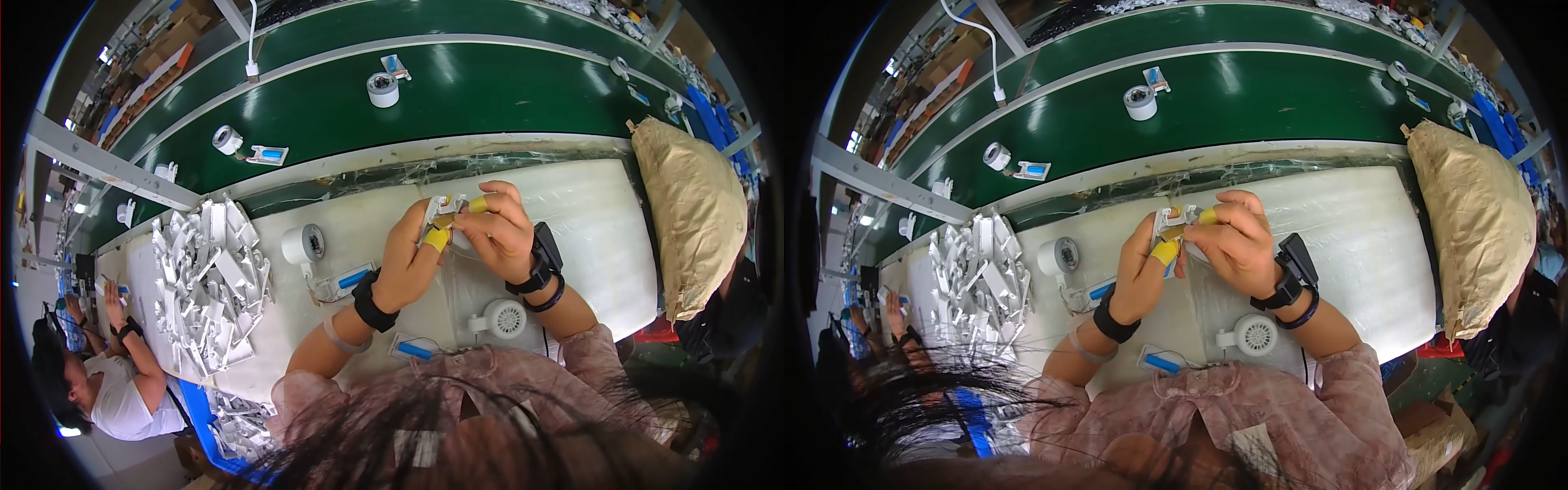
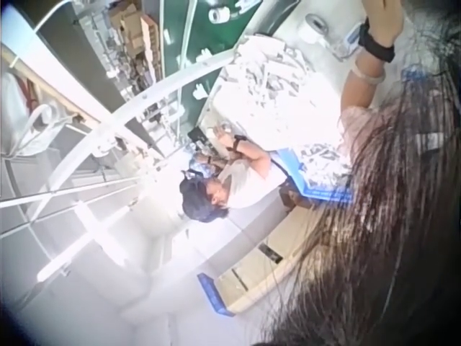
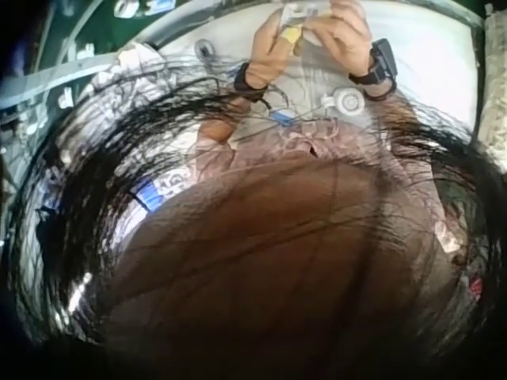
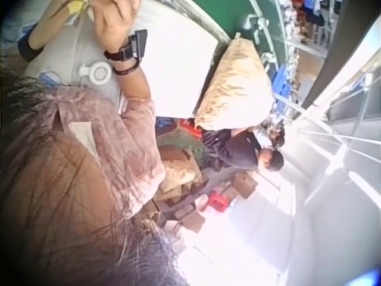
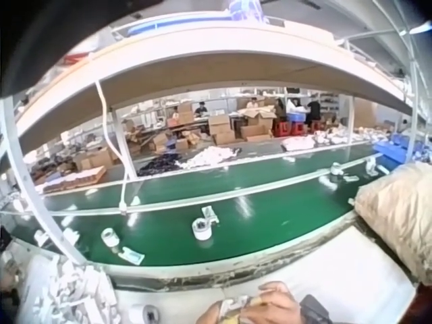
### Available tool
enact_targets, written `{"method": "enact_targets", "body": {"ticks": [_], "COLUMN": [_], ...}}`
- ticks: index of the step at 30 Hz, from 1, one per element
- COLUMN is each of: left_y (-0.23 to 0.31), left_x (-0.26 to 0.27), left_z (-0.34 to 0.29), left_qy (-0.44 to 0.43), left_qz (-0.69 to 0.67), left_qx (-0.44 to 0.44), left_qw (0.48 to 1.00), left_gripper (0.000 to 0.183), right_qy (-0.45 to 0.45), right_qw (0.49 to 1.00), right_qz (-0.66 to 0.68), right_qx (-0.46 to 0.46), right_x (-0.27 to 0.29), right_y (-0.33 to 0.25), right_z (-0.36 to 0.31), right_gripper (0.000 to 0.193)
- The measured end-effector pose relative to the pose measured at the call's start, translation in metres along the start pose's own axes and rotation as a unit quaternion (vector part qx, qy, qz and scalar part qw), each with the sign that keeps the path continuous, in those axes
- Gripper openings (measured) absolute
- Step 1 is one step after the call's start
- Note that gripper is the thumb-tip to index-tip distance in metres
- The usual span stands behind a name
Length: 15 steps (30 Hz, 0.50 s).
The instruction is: The person assembles a handheld fan by connecting wires between a battery and a plastic base, then fitting the battery into the housing. They then pick up a fan motor, connect its wires, and press the motor into the base before placing the finished unit on the conveyor belt.
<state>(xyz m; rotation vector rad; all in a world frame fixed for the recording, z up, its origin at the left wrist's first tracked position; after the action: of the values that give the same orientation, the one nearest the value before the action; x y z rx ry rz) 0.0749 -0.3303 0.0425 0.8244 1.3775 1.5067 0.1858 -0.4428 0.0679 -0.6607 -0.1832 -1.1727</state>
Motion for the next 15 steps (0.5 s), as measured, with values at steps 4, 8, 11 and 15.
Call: {"method": "enact_targets", "body": {"ticks": [4,8,11,15], "left_y": [-0.0041,-0.0021,-0.0056,-0.0091], "left_x": [0.0009,0.0,0.0021,-0.0002], "left_z": [-0.0007,-0.002,-0.0013,-0.0033], "left_qy": [-0.005,-0.005,-0.024,-0.011], "left_qz": [-0.023,-0.03,0.003,0.002], "left_qx": [-0.015,-0.029,-0.088,-0.053], "left_qw": [1.0,0.999,0.996,0.999], "left_gripper": [0.034,0.04,0.044,0.042], "right_qy": [-0.003,-0.002,-0.005,-0.024], "right_qw": [1.0,1.0,0.999,0.999], "right_qz": [-0.006,0.013,0.019,0.014], "right_qx": [-0.006,-0.026,-0.029,-0.03], "right_x": [-0.0009,-0.0015,-0.0003,0.0006], "right_y": [0.0007,0.0011,0.0006,0.0014], "right_z": [-0.0003,0.0015,0.0043,0.0034], "right_gripper": [0.024,0.024,0.024,0.022]}}
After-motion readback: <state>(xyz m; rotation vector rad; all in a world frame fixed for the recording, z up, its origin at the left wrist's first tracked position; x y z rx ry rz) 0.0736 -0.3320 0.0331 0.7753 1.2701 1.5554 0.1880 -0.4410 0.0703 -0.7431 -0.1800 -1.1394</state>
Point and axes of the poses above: each hand's wrist, its own z-axis towards the middle knuckle, its own x-axis out of the back of the hand, y = z × x, the point moved 4 cm from there along z, towards the middle knuckle, and after that the axes turned 2 degrees about -z, right-handed, at the moved point
